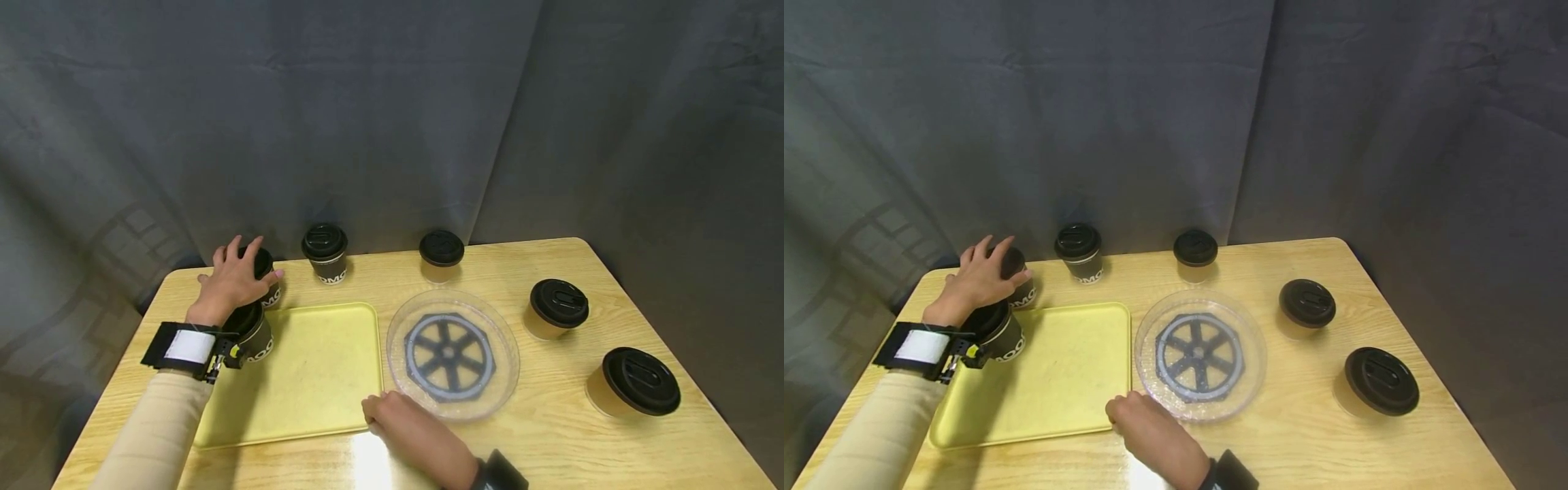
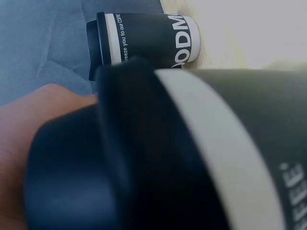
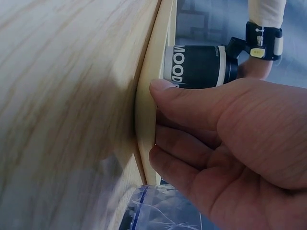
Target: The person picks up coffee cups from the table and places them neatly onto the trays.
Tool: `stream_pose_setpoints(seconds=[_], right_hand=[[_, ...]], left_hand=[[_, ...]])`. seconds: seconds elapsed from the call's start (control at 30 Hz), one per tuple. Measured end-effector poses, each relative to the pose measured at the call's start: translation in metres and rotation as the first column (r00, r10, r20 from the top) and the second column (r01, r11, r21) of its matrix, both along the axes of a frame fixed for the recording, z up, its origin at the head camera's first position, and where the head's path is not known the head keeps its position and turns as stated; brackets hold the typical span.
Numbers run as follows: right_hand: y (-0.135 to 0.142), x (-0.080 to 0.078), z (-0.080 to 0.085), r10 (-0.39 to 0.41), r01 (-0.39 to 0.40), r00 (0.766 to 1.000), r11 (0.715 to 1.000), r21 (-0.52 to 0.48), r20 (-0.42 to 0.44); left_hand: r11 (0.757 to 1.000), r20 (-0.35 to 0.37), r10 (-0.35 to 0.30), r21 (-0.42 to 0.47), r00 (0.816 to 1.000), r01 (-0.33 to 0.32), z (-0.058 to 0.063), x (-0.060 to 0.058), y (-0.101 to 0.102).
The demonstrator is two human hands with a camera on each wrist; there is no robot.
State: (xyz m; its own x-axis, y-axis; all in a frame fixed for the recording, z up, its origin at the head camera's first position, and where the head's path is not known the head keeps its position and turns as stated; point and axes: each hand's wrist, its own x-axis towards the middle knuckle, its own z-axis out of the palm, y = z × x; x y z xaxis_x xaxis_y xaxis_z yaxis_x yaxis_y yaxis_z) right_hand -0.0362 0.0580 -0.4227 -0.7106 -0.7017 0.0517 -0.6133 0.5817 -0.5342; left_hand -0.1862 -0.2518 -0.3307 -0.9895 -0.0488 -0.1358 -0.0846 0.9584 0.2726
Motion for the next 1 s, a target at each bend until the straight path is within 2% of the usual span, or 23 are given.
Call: stream_pose_setpoints(seconds=[0.33,0.7,1.0], right_hand=[[0.000,0.001,0.001,0.018,-0.019,1.000,1.000,-0.009,-0.019],[0.000,0.002,-0.001,0.023,-0.023,0.999,1.000,-0.014,-0.029],[0.000,0.001,-0.002,0.041,-0.042,0.998,0.998,-0.044,-0.039]], left_hand=[[0.999,0.048,-0.017,-0.031,0.999,0.019,0.001,-0.003,-0.005],[0.998,0.010,-0.057,-0.041,0.998,0.058,0.001,-0.004,-0.008],[0.997,-0.024,-0.064,-0.039,0.998,0.063,0.000,-0.004,-0.012]])
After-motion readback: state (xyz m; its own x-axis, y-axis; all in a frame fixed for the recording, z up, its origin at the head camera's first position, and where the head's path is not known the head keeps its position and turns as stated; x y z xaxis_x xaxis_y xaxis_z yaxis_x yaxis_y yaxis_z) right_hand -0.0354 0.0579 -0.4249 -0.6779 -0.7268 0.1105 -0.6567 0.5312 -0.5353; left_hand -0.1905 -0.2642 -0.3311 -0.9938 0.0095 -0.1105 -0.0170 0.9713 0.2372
